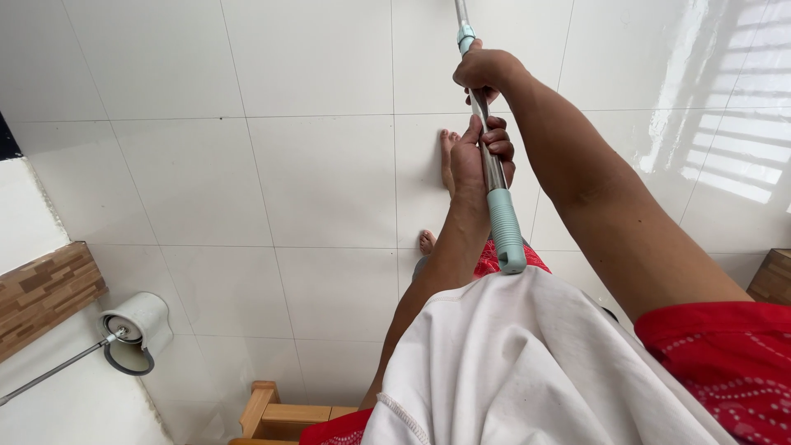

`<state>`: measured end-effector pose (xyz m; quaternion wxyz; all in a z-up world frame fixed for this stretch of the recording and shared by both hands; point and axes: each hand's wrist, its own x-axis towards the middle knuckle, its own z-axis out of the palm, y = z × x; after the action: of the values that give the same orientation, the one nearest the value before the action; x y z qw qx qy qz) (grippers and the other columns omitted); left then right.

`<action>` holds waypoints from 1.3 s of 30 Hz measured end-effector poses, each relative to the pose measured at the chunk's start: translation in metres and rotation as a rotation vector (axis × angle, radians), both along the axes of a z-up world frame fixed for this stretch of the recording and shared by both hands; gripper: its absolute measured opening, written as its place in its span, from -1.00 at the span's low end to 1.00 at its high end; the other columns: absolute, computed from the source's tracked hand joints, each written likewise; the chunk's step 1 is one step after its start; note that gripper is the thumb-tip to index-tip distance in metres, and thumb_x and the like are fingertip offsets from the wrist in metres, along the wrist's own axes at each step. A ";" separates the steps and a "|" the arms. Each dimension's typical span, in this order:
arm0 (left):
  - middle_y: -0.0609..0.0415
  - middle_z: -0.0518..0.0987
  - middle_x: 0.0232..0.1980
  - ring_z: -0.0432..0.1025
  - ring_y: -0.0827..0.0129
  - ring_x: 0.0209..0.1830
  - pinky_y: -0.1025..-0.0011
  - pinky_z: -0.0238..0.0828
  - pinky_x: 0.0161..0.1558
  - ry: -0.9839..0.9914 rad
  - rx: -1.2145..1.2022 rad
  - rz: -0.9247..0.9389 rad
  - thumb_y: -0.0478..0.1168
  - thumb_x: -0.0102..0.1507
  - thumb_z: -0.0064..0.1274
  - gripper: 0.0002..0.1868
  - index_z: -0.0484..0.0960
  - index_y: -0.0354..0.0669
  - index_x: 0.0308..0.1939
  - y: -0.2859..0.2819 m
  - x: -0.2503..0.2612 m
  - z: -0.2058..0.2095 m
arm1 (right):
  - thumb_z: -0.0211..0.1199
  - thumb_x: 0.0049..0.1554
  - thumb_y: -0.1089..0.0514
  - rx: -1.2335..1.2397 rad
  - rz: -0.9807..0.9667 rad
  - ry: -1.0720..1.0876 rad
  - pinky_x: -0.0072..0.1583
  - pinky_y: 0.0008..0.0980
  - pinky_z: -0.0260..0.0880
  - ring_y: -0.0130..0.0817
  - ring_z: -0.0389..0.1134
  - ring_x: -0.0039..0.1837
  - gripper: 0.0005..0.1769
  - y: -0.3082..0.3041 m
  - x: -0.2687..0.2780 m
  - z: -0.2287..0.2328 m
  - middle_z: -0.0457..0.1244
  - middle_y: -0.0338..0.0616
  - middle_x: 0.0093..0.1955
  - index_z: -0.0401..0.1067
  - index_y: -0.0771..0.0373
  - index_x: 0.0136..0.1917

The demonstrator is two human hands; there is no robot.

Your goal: The person mops a white tiled floor using a flat mop with a long handle. They move the mop back and forth across the floor, covering different sections of the room, including areas near a wooden railing and a dark door.

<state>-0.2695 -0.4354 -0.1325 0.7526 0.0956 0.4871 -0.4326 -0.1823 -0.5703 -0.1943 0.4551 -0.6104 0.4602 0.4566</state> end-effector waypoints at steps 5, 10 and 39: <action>0.25 0.41 -0.32 0.23 0.74 -0.57 0.80 0.23 -0.64 0.036 0.036 -0.082 -0.04 0.43 -0.02 -0.80 0.43 -0.04 -0.03 0.051 -0.050 0.014 | -0.15 0.27 0.13 0.027 0.007 0.028 -0.19 -0.25 0.45 -0.22 0.39 -0.14 -0.06 0.056 -0.053 0.009 0.33 0.03 -0.07 -0.68 0.07 0.68; 0.30 0.38 -0.40 0.19 0.74 -0.64 0.79 0.21 -0.68 0.040 0.076 -0.162 -0.08 0.39 -0.03 -0.85 0.43 -0.03 -0.17 0.110 -0.093 0.034 | -0.03 0.21 0.12 0.025 0.094 -0.010 -0.28 -0.31 0.32 -0.29 0.26 -0.28 -0.20 0.122 -0.106 0.031 0.22 -0.07 -0.21 -0.37 0.13 0.56; 0.40 0.16 -0.52 0.21 0.73 -0.57 0.75 0.36 -0.47 -0.183 -0.068 -0.295 -0.32 0.25 -0.10 -0.86 0.26 -0.04 -0.32 0.176 -0.200 0.082 | 0.02 0.14 0.28 -0.113 0.593 -0.940 0.05 0.15 0.40 0.08 0.47 -0.04 -0.74 0.150 -0.290 0.006 0.43 -0.01 -0.17 0.55 0.27 -0.11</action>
<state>-0.4691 -0.2591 -0.0510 0.7250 0.1798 0.3822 -0.5441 -0.4725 -0.4202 -0.1882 0.4301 -0.8751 0.0402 0.2181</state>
